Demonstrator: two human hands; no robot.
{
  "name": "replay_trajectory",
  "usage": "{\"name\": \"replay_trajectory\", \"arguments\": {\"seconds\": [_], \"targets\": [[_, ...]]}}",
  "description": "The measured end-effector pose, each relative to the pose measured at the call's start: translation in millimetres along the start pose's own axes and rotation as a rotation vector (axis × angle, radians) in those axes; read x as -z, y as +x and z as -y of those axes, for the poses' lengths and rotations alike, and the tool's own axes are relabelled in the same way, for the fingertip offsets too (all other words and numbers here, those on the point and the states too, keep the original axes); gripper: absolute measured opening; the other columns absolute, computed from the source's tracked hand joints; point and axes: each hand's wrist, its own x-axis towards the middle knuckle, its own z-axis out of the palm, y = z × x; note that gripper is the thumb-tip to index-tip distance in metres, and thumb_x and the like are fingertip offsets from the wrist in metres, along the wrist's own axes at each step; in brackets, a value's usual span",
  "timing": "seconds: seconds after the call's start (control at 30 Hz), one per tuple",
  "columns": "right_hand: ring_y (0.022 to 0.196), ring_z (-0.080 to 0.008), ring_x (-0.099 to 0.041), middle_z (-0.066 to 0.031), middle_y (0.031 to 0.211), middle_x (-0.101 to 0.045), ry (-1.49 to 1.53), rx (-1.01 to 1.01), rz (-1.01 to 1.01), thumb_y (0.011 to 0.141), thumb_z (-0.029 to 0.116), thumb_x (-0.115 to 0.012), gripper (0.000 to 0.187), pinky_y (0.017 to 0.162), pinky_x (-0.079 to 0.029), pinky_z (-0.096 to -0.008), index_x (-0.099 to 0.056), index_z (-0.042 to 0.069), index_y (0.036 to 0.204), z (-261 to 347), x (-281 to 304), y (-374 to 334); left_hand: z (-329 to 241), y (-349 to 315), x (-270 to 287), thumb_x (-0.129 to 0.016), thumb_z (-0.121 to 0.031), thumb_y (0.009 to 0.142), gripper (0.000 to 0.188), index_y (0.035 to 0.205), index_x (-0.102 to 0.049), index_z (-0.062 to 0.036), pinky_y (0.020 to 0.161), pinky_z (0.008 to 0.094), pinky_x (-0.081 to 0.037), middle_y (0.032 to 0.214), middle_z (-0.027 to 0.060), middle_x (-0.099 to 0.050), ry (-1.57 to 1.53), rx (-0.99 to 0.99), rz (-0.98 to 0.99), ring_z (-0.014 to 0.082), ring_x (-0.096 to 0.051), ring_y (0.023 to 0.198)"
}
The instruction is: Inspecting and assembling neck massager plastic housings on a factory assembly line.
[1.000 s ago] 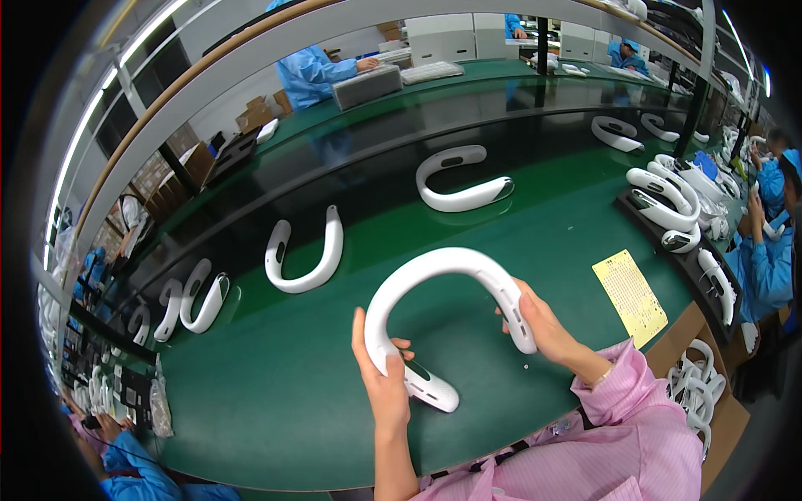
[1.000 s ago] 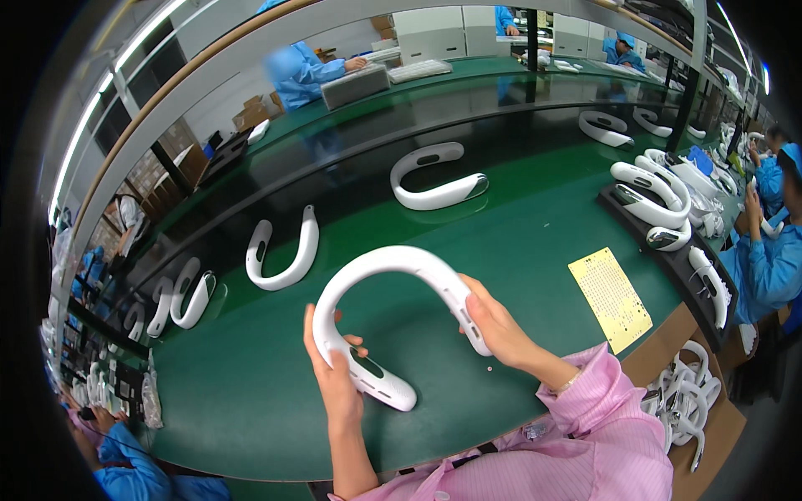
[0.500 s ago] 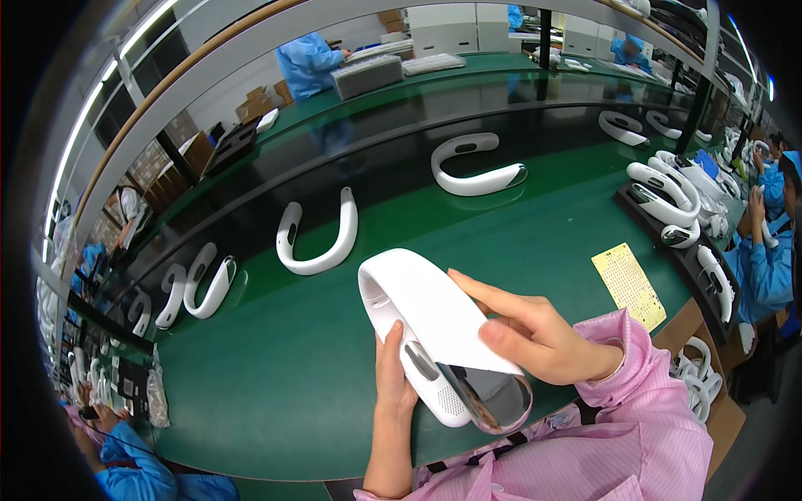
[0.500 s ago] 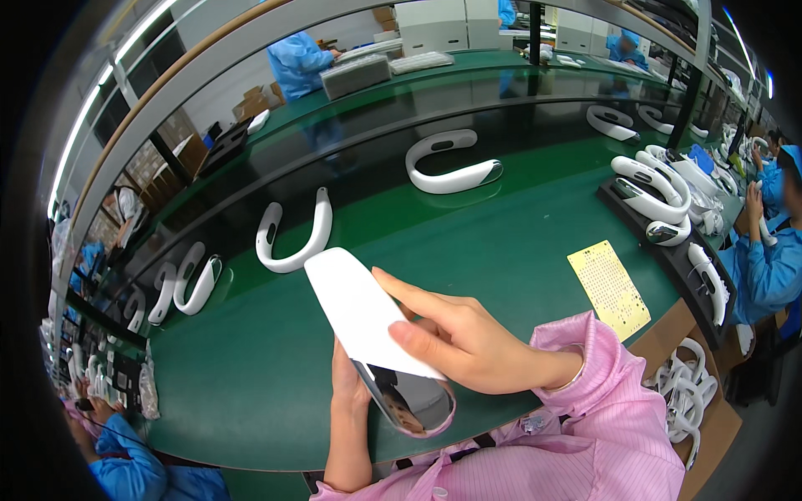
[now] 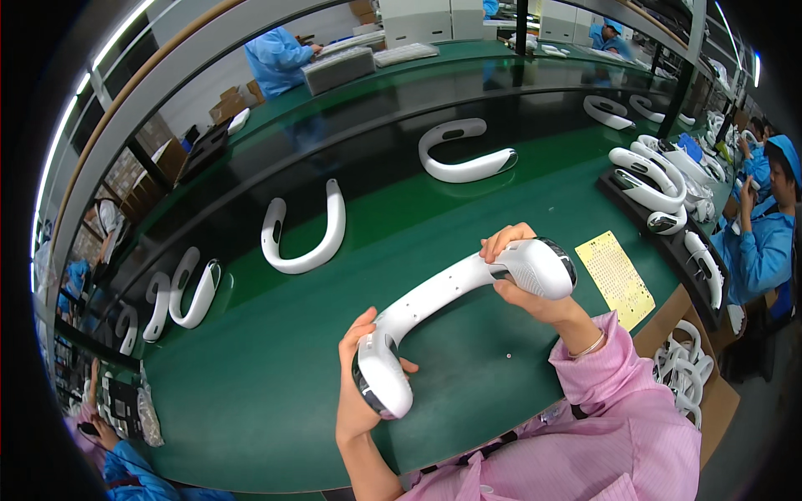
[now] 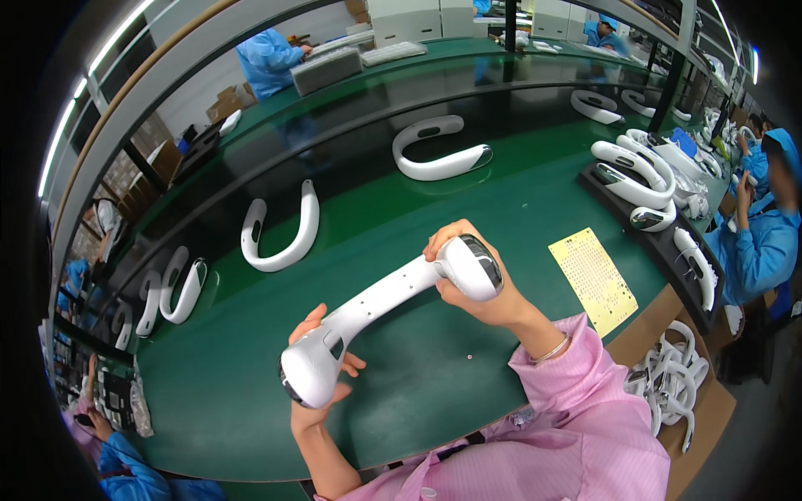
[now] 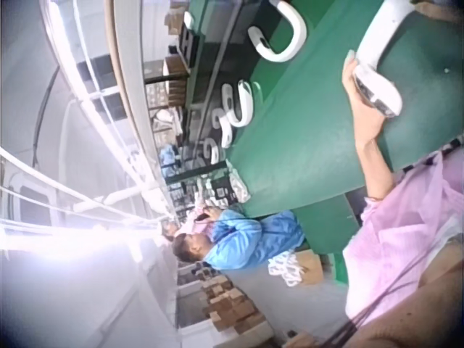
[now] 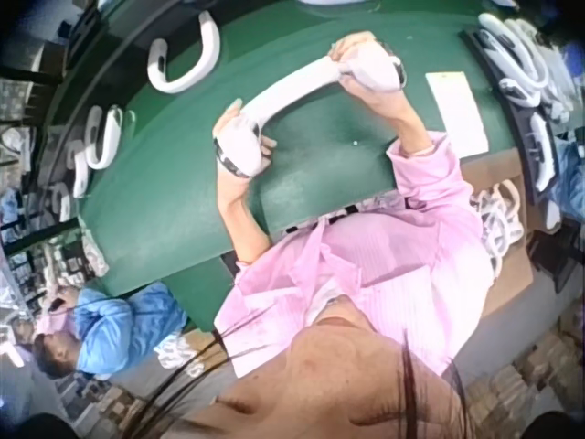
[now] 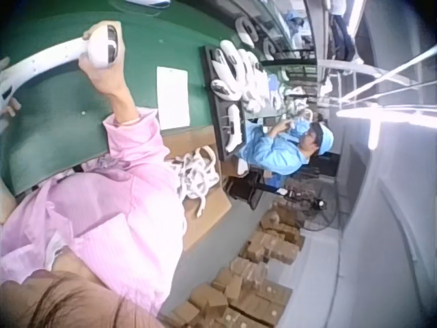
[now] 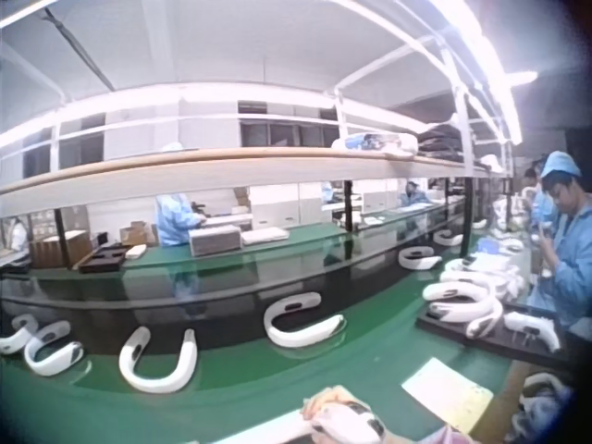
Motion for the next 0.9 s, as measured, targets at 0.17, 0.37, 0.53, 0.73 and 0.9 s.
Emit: {"name": "replay_trajectory", "arguments": {"seconds": [0.17, 0.37, 0.53, 0.73, 0.9], "targets": [[0.092, -0.016, -0.049, -0.0045, 0.091, -0.051, -0.028, -0.206, -0.022, 0.067, -0.006, -0.063, 0.036, 0.088, -0.038, -0.0332, -0.048, 0.004, 0.097, 11, -2, -3, 12, 4, 7, -0.081, -0.008, 0.054, 0.066, 0.111, -0.047, -0.0031, 0.084, 0.0326, -0.044, 0.118, 0.0133, -0.049, 0.535, -0.279, -0.23, 0.0209, -0.05, 0.103], [0.07, -0.0123, -0.052, -0.0031, 0.078, -0.051, 0.169, -0.655, 0.006, 0.09, 0.038, -0.052, 0.038, 0.064, -0.045, -0.0253, -0.046, 0.004, 0.105, 11, -12, -3, 20, 4, -7, -0.05, -0.059, 0.082, 0.058, 0.086, -0.044, -0.0022, 0.058, 0.0288, -0.044, 0.082, 0.0074, -0.049, -0.095, 0.07, -0.236, 0.0158, -0.051, 0.062], [0.063, -0.0114, -0.053, -0.0033, 0.076, -0.051, 0.391, -0.878, -0.057, 0.093, 0.042, -0.042, 0.04, 0.058, -0.05, -0.0257, -0.044, 0.004, 0.107, 4, -11, -3, 22, 10, -6, -0.036, -0.063, 0.087, 0.058, 0.076, -0.041, -0.0065, 0.042, 0.0259, -0.037, 0.068, 0.0053, -0.045, -0.502, 0.335, -0.322, 0.0122, -0.044, 0.047], [0.061, -0.0104, -0.052, -0.0041, 0.075, -0.05, 0.27, -0.796, -0.045, 0.082, 0.018, -0.062, 0.038, 0.055, -0.047, -0.0247, -0.042, 0.0, 0.108, -7, -14, -3, 23, 13, -8, -0.034, -0.06, 0.089, 0.055, 0.078, -0.041, -0.006, 0.041, 0.0259, -0.037, 0.066, 0.0046, -0.043, -0.516, 0.358, -0.38, 0.0121, -0.04, 0.046], [0.056, -0.0129, -0.051, -0.0049, 0.071, -0.049, 0.476, -0.769, -0.227, 0.075, 0.005, -0.062, 0.028, 0.053, -0.045, -0.0267, -0.045, 0.0, 0.097, -38, -8, 33, 22, 12, -5, -0.035, -0.046, 0.094, 0.055, 0.125, -0.037, -0.0003, 0.098, 0.0385, -0.039, 0.129, 0.0174, -0.041, -0.389, 0.225, -0.33, 0.0284, -0.046, 0.114]]}}
